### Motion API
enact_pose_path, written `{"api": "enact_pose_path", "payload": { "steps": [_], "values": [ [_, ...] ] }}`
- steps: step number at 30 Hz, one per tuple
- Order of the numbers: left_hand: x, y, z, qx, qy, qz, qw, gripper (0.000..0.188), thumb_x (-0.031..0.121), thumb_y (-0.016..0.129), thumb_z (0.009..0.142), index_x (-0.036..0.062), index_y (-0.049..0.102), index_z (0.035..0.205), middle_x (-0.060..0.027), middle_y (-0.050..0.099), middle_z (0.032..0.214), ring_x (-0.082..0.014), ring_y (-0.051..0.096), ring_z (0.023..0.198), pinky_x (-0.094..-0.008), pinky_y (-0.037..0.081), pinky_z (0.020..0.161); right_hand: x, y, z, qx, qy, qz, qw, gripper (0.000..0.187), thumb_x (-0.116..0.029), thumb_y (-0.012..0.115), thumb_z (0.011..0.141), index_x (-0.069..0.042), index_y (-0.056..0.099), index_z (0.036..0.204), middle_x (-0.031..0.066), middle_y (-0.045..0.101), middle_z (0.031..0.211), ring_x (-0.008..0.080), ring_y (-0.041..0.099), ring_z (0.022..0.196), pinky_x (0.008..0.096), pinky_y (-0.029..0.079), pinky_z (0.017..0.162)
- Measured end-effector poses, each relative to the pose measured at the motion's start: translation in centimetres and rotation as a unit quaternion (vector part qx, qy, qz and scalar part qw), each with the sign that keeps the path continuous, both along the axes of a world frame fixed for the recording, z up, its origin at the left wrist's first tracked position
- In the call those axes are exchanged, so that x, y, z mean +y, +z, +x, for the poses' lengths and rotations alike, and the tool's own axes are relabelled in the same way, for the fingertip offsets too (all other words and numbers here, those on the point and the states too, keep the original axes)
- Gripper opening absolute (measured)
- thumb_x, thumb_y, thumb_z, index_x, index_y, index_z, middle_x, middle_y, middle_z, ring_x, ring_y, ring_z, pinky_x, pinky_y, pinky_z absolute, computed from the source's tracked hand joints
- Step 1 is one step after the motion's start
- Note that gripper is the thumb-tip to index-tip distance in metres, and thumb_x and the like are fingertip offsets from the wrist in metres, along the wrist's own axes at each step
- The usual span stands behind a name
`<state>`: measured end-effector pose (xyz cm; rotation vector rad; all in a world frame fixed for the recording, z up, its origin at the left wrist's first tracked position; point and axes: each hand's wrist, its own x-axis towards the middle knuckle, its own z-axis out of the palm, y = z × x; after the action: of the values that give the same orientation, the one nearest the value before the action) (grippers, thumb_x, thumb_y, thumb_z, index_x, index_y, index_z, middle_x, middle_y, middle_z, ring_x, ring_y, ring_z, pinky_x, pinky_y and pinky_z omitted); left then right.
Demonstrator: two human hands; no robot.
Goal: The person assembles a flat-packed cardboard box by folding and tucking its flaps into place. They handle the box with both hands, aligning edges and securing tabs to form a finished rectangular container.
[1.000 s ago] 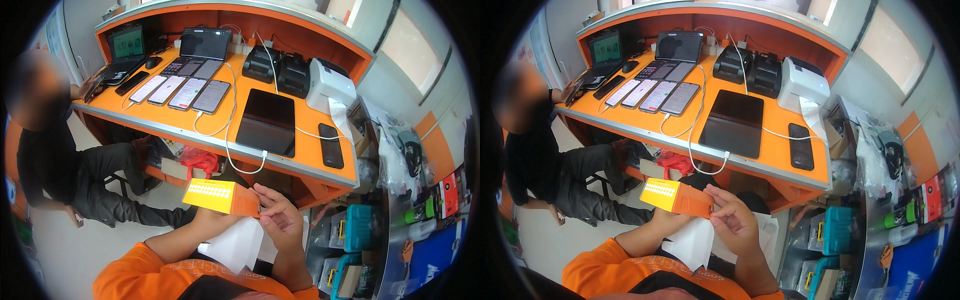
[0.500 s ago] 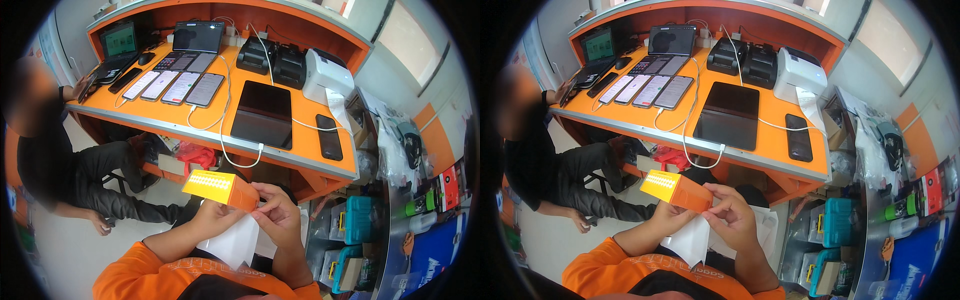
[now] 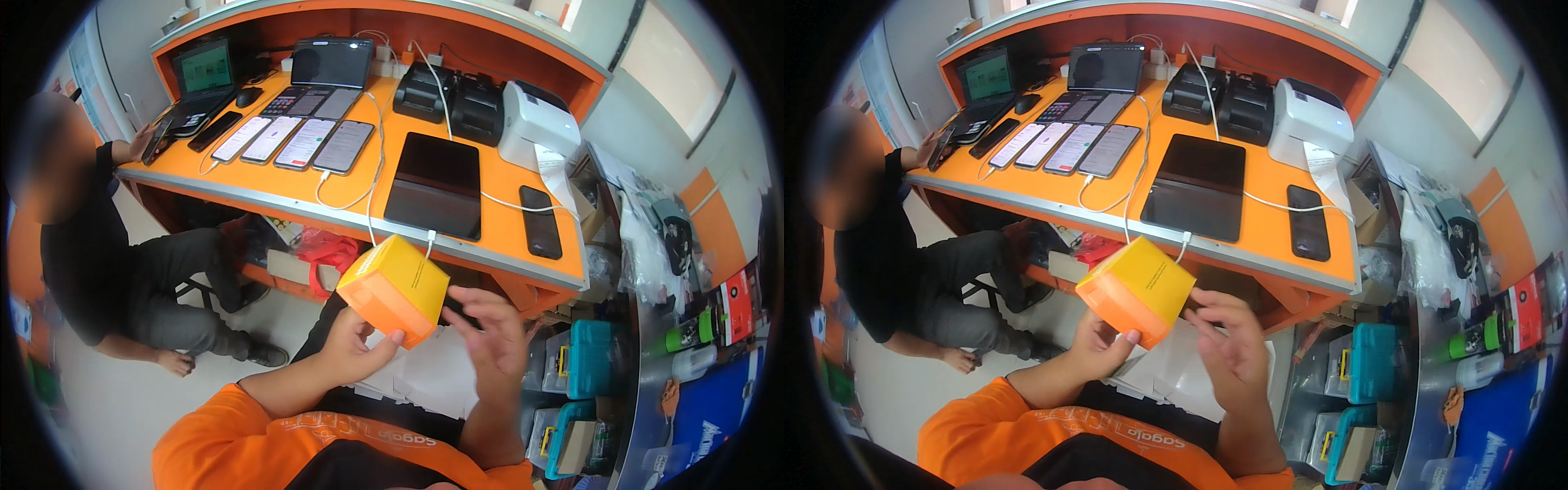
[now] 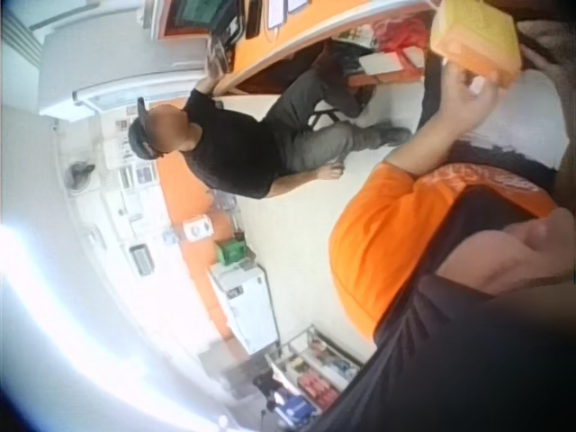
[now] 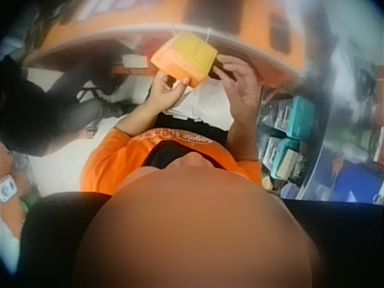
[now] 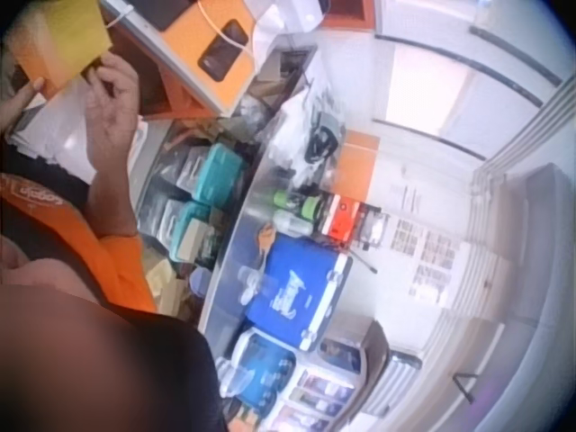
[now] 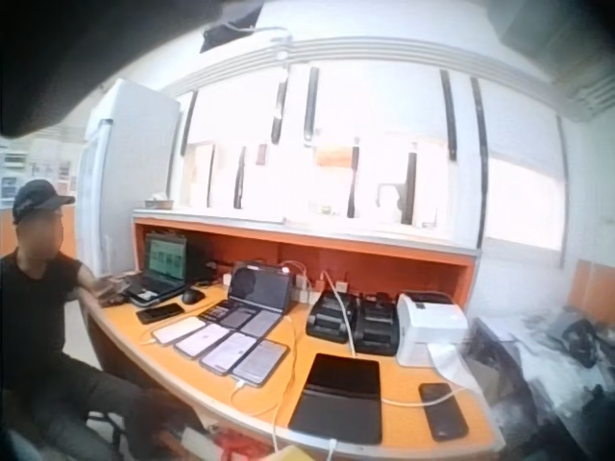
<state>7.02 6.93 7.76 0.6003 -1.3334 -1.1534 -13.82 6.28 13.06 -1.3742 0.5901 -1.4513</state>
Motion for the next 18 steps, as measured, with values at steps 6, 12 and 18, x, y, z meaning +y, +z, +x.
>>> {"api": "enact_pose_path", "payload": {
  "steps": [6, 12, 18],
  "values": [
    [-0.4, -0.4, -0.1, 0.053, 0.053, -0.022, 0.997, 0.036, -0.002, 0.064, 0.097, 0.0020, 0.056, 0.132, -0.0069, 0.063, 0.127, -0.0163, 0.061, 0.120, -0.0343, 0.047, 0.105, 6.4, 7.5, -1.4, -0.295, -0.020, -0.358, 0.886, 0.012, -0.009, 0.071, 0.092, -0.007, 0.062, 0.099, 0.0072, 0.060, 0.098, 0.0233, 0.061, 0.088, 0.0360, 0.055, 0.065],
    [-0.6, 0.2, -0.7, 0.020, 0.026, -0.044, 0.998, 0.036, -0.001, 0.065, 0.096, 0.0019, 0.057, 0.131, -0.0070, 0.063, 0.127, -0.0173, 0.061, 0.119, -0.0362, 0.046, 0.106, 7.1, 11.7, -2.1, -0.284, 0.195, -0.317, 0.884, 0.006, -0.001, 0.071, 0.094, -0.007, 0.072, 0.093, 0.0058, 0.069, 0.105, 0.0218, 0.064, 0.097, 0.0321, 0.058, 0.081],
    [-0.7, 0.2, -2.0, 0.035, -0.010, -0.022, 0.999, 0.036, 0.000, 0.064, 0.097, 0.0017, 0.057, 0.133, -0.0076, 0.064, 0.128, -0.0176, 0.061, 0.122, -0.0357, 0.046, 0.107, 7.1, 12.2, -1.4, -0.323, 0.186, -0.367, 0.852, 0.011, 0.001, 0.069, 0.094, -0.009, 0.071, 0.091, 0.0044, 0.070, 0.097, 0.0191, 0.064, 0.089, 0.0289, 0.055, 0.079]
  ]
}}
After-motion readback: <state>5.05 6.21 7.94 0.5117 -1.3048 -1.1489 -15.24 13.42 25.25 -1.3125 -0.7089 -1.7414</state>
